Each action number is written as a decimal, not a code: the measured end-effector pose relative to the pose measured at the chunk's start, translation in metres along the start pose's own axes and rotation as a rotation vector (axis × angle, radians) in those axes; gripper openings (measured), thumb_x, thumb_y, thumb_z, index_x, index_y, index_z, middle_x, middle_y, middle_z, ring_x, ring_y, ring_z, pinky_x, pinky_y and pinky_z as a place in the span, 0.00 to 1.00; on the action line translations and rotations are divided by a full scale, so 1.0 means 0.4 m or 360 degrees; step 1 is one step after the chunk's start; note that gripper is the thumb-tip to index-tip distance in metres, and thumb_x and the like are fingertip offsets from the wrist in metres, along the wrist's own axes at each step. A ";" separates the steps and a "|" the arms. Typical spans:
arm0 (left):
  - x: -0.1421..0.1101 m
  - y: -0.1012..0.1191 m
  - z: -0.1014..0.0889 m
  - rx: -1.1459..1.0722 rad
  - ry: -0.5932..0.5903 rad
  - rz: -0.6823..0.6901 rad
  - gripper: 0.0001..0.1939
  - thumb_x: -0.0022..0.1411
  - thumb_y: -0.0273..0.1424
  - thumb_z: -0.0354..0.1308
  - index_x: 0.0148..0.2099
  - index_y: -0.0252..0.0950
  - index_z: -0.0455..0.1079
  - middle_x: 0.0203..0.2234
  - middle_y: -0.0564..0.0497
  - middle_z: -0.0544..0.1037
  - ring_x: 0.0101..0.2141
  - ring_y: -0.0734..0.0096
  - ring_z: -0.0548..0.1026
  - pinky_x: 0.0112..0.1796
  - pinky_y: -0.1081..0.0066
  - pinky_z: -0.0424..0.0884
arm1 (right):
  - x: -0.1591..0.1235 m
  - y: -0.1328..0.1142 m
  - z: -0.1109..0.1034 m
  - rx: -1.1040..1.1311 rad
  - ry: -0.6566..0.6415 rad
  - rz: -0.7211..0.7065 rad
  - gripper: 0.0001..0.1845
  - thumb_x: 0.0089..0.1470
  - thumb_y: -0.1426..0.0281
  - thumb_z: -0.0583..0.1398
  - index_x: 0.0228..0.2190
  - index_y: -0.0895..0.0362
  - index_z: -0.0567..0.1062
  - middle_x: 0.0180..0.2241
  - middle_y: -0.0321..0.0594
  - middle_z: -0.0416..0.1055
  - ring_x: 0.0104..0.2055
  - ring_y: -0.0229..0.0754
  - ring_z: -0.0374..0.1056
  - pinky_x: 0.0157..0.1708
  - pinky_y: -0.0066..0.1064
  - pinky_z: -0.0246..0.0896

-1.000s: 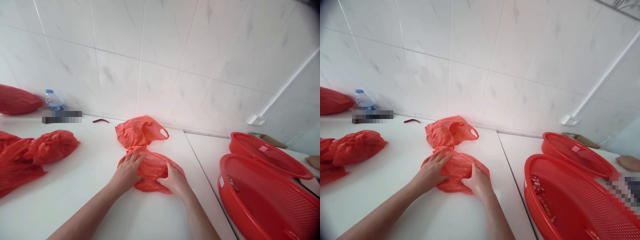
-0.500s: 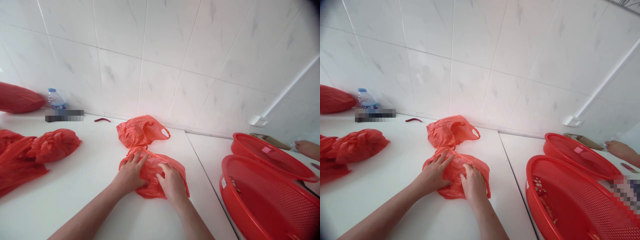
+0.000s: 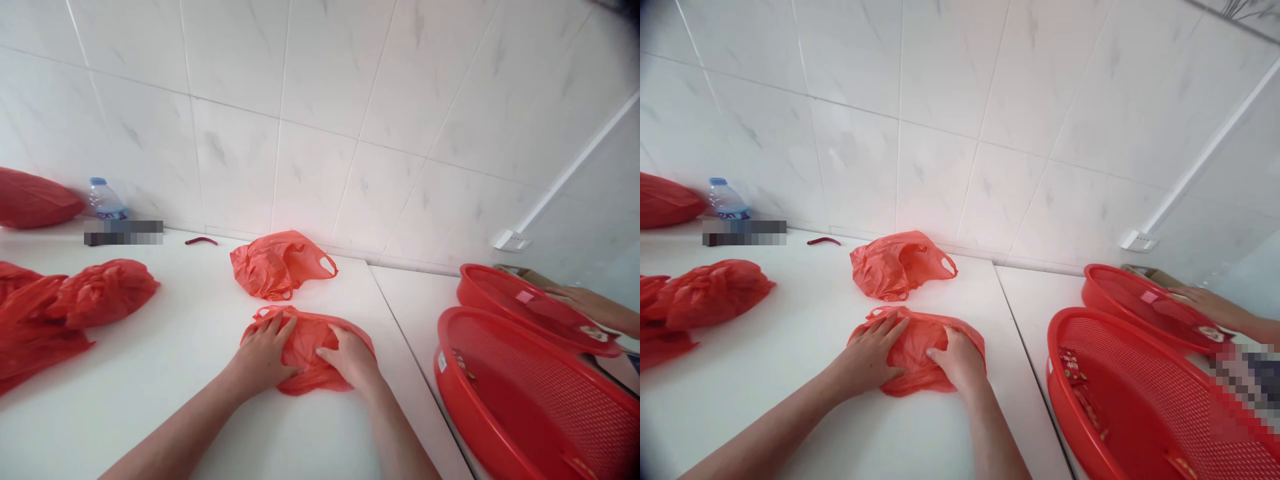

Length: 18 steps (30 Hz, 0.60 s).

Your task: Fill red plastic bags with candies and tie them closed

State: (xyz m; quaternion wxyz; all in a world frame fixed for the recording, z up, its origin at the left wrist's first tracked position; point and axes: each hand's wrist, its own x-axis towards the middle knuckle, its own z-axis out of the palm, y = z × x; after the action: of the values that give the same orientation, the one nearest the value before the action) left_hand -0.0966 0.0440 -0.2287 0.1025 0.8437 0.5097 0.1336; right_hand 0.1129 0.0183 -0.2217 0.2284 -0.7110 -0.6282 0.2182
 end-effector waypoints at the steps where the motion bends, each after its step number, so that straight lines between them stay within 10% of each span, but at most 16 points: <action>1: 0.001 0.003 -0.004 -0.0008 0.0046 0.0017 0.43 0.48 0.42 0.61 0.65 0.40 0.53 0.63 0.39 0.55 0.59 0.43 0.57 0.54 0.48 0.59 | 0.002 0.003 -0.004 -0.0008 0.0004 0.0008 0.36 0.45 0.59 0.62 0.55 0.56 0.64 0.55 0.46 0.64 0.57 0.49 0.61 0.53 0.38 0.56; 10: 0.012 -0.010 -0.084 -0.0047 0.1058 0.0175 0.16 0.62 0.32 0.49 0.52 0.39 0.67 0.47 0.44 0.70 0.47 0.58 0.70 0.48 0.59 0.66 | -0.022 -0.044 0.002 -0.0180 0.0350 -0.0329 0.18 0.51 0.69 0.56 0.45 0.53 0.73 0.46 0.41 0.72 0.49 0.47 0.67 0.49 0.39 0.61; 18: 0.041 -0.059 -0.059 -0.0897 0.0495 -0.0545 0.19 0.56 0.41 0.53 0.48 0.40 0.68 0.35 0.50 0.75 0.31 0.67 0.74 0.32 0.69 0.70 | -0.056 -0.095 0.041 -0.0295 0.0274 -0.0694 0.15 0.51 0.73 0.57 0.42 0.53 0.74 0.40 0.41 0.72 0.45 0.46 0.66 0.44 0.36 0.63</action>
State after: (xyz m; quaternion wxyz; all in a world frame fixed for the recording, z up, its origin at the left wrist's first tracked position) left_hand -0.1168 0.0704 -0.2119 0.2732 0.6544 0.5961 0.3765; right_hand 0.0705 0.0008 -0.2115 0.2565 -0.5926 -0.7623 0.0441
